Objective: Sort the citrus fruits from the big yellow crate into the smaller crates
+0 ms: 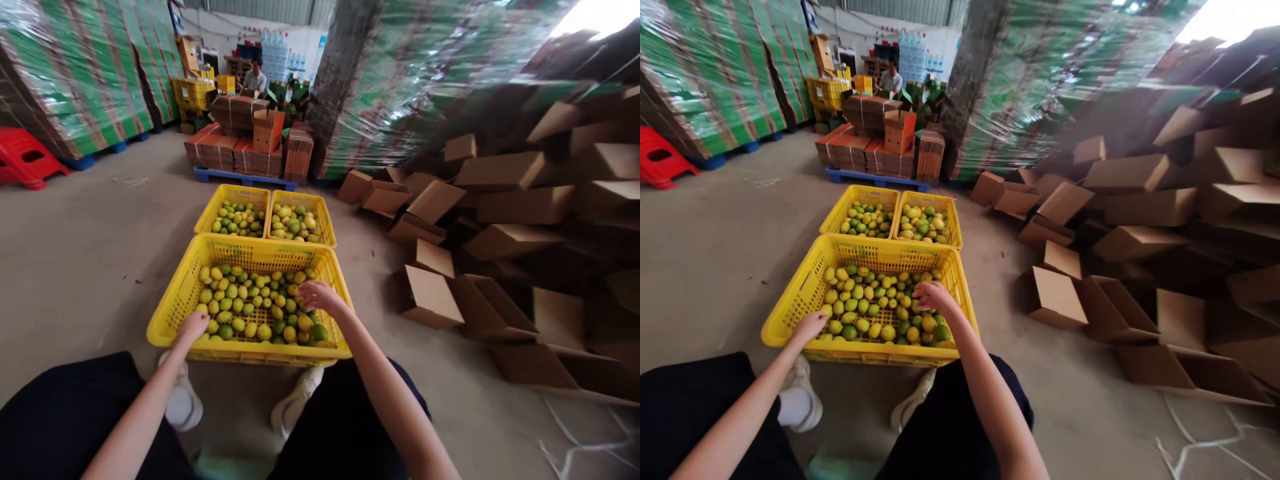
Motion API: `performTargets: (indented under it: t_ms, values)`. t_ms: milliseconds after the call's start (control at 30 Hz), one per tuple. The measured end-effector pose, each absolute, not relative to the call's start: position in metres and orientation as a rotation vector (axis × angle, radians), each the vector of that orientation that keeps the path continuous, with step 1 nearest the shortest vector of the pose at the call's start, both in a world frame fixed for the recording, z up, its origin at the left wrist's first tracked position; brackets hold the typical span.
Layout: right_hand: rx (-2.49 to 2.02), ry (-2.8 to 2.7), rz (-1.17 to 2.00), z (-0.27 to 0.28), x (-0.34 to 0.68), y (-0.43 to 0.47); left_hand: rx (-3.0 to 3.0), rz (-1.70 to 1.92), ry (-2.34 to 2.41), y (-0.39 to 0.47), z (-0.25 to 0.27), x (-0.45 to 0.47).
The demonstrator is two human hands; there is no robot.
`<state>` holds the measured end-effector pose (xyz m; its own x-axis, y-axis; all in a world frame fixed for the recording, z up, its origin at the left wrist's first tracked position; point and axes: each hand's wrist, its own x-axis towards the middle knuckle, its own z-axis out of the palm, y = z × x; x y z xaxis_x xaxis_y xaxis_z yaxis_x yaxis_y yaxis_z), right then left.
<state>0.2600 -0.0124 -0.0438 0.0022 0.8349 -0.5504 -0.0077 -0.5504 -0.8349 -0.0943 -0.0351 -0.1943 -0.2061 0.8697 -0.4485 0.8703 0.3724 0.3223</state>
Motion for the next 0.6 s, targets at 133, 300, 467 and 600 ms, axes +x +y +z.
performTargets:
  t_ms: [133, 300, 467, 600]
  values:
    - [-1.699, -1.103, 1.644, -0.057, 0.247, -0.019, 1.446, 0.025, 2.106, -0.036, -0.192, -0.094]
    - [-1.84, -1.285, 1.378, -0.055, 0.268, -0.009, 1.365, 0.036, 1.937, -0.032, -0.195, -0.09]
    - [-2.026, -1.675, 1.021, -0.072, 0.275, -0.002, 1.199, 0.107, 1.815, -0.006, -0.203, -0.076]
    - [-2.071, -1.826, 1.111, -0.095, 0.264, -0.003, 1.139, 0.23, 1.797, 0.019, -0.211, -0.056]
